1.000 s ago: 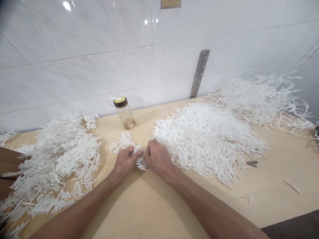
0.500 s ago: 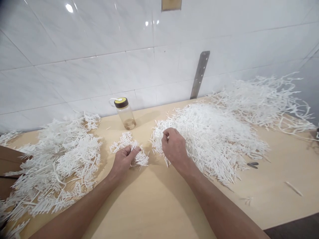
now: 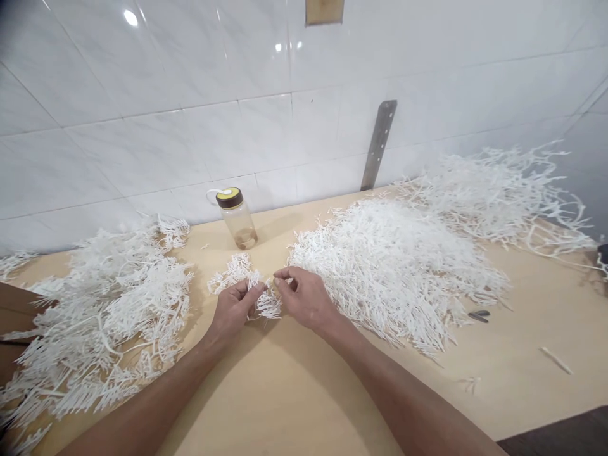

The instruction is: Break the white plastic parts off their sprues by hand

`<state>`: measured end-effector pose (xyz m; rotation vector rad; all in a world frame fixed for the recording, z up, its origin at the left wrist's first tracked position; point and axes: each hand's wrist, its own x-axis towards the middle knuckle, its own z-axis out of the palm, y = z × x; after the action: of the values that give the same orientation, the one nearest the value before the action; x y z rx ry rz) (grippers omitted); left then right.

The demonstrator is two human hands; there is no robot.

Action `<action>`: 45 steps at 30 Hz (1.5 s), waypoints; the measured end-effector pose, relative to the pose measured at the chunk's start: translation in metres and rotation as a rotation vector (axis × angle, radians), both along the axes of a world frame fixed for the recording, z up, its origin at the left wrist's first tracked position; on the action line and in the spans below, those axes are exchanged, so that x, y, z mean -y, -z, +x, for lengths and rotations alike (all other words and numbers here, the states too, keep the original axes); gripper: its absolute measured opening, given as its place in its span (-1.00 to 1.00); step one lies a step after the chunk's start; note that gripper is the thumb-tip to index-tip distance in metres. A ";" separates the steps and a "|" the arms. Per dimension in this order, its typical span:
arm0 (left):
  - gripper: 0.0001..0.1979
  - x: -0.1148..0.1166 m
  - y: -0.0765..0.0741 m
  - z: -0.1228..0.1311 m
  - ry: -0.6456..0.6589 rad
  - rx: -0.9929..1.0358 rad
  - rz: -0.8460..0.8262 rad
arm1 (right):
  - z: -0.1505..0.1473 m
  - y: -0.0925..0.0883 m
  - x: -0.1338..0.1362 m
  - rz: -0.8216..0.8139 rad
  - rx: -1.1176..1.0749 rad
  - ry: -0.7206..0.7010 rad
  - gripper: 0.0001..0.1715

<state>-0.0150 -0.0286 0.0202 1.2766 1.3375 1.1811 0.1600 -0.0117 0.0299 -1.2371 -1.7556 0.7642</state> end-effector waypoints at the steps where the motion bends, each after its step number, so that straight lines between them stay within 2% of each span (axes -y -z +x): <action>1: -0.52 0.000 -0.001 0.000 0.000 0.002 -0.002 | -0.003 0.000 0.002 -0.040 -0.014 -0.038 -0.74; 6: -0.54 0.000 -0.001 0.000 0.001 0.002 -0.018 | -0.010 0.006 0.005 -0.126 -0.089 -0.078 -0.76; 14: -0.54 -0.001 0.003 -0.001 0.033 -0.001 -0.013 | -0.014 0.013 0.006 0.216 -0.004 -0.039 -0.84; 18: -0.53 -0.001 0.003 -0.001 0.017 -0.036 -0.015 | -0.014 0.017 0.005 0.297 0.037 -0.003 -0.84; 22: -0.52 -0.001 0.004 0.001 0.009 -0.038 -0.014 | -0.017 0.023 0.004 0.289 0.141 0.046 -0.82; 26: -0.53 0.000 0.005 0.003 0.007 -0.066 0.030 | -0.022 0.026 0.001 0.327 0.280 0.141 -0.85; 29: -0.54 0.001 0.005 0.003 0.013 -0.084 0.059 | -0.015 0.023 -0.006 0.353 0.373 0.239 -0.85; 34: -0.53 0.001 0.004 0.001 0.046 -0.061 0.062 | 0.023 0.006 -0.022 0.236 0.219 0.443 -0.88; 39: -0.55 -0.001 0.003 0.000 0.041 0.053 -0.001 | 0.050 -0.007 -0.030 0.321 0.145 0.615 -0.89; 41: -0.54 -0.001 0.003 0.000 0.030 0.073 0.008 | 0.047 -0.008 -0.027 0.360 0.122 0.576 -0.80; 42: -0.54 -0.001 0.003 0.001 0.028 0.071 0.018 | 0.043 -0.008 -0.023 0.346 0.105 0.508 -0.77; 43: -0.55 -0.001 0.002 0.001 0.027 0.063 0.027 | 0.037 -0.008 -0.019 0.297 0.082 0.412 -0.75; 45: -0.59 -0.001 0.002 0.001 0.026 0.049 0.040 | 0.022 -0.007 -0.010 0.089 0.031 0.173 -0.71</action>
<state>-0.0137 -0.0274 0.0182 1.2812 1.2638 1.2190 0.1815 -0.0012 0.0372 -1.3263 -1.6634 0.5646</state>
